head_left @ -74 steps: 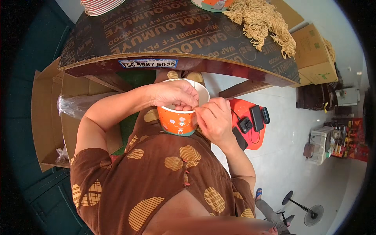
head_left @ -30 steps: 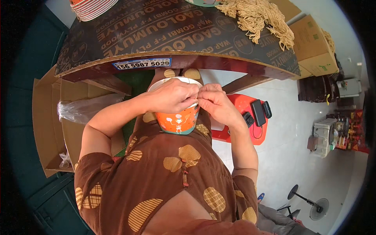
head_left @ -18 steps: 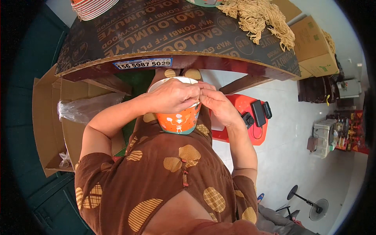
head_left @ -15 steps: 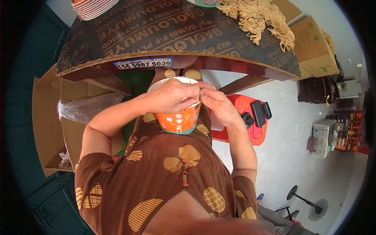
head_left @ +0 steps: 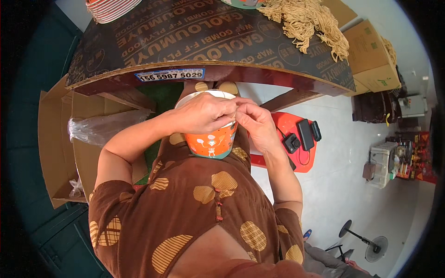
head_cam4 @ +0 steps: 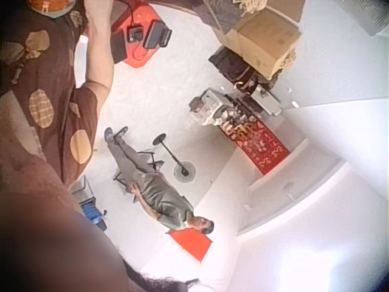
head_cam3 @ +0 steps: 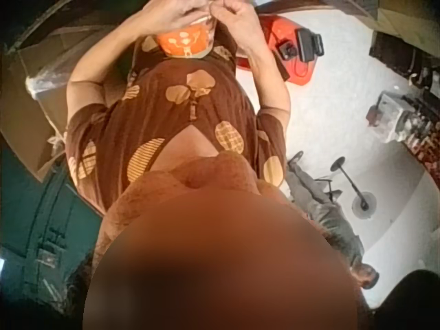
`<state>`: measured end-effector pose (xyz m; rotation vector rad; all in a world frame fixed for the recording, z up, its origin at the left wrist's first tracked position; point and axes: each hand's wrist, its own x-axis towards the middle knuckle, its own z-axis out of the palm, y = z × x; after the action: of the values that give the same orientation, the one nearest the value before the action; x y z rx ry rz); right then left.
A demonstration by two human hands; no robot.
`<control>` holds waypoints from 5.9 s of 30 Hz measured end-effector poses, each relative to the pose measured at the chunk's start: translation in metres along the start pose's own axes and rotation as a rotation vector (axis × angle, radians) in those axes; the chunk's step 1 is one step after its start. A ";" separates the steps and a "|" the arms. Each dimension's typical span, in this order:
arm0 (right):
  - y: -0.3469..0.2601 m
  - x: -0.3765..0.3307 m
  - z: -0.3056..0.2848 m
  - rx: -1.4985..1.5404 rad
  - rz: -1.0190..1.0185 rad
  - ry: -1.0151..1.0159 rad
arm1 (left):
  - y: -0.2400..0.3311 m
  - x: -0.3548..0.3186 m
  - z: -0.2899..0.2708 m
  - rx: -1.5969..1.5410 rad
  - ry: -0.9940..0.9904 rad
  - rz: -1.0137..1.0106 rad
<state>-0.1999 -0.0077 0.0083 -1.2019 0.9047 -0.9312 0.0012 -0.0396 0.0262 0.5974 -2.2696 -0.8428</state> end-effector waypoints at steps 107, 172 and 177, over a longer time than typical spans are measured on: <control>0.006 -0.021 0.008 -0.704 -0.559 0.269 | 0.025 -0.009 0.002 -0.082 -0.004 -0.390; 0.012 -0.022 0.008 -0.835 -0.631 0.239 | 0.021 -0.015 0.008 -0.292 0.020 -0.532; 0.016 -0.021 0.005 -0.787 -0.681 0.227 | 0.015 -0.017 0.013 -0.378 0.014 -0.578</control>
<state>-0.2013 0.0150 -0.0051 -2.1972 1.1097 -1.3181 0.0010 -0.0141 0.0224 1.0882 -1.8609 -1.4923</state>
